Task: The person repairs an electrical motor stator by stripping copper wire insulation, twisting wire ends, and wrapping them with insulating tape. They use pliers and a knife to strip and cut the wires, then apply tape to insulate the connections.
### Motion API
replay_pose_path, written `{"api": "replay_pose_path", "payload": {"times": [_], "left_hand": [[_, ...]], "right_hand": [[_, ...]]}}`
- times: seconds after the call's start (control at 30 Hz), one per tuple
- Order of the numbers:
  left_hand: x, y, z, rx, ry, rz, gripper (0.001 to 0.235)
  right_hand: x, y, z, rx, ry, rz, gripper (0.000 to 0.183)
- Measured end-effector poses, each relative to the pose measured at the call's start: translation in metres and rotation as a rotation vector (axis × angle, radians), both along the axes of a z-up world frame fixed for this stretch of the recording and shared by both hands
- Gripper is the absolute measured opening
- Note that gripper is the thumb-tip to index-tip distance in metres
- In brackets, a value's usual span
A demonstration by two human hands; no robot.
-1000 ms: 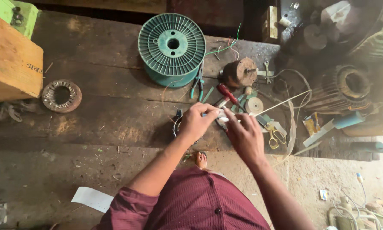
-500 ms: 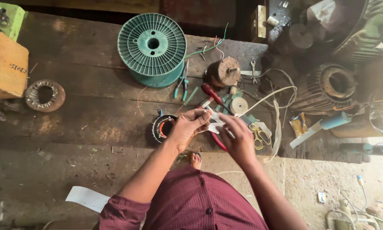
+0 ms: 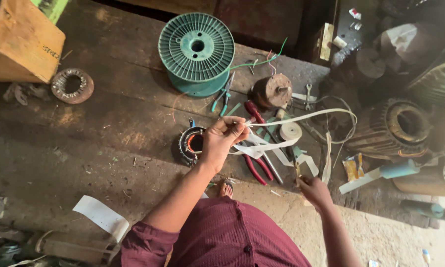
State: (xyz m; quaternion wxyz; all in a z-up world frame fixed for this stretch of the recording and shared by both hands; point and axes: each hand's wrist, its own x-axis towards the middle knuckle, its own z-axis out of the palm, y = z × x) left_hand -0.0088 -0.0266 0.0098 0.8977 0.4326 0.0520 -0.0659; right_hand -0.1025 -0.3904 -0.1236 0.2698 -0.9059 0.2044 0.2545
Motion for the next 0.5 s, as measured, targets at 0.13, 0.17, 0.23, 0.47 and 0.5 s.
{"api": "replay_pose_path", "payload": {"times": [0.13,0.17,0.23,0.47,0.5], "left_hand": [[0.002,-0.005,0.006,0.027,-0.039,0.083,0.014],[0.001,-0.007,0.006,0.037,-0.028,0.095,0.014],[-0.002,-0.009,0.006,0.058,0.000,0.120,0.014],[-0.011,-0.026,0.004,0.083,0.010,0.119,0.015],[-0.013,-0.028,0.003,0.085,0.012,0.119,0.015]], "right_hand": [[-0.021,0.026,0.030,0.664,0.002,-0.098,0.045],[-0.032,0.045,0.035,0.720,-0.032,-0.081,0.049],[-0.045,0.075,0.053,0.786,-0.080,-0.014,0.055],[-0.006,0.136,0.112,1.080,-0.154,0.213,0.060],[-0.003,0.140,0.116,1.119,-0.154,0.198,0.059]]}}
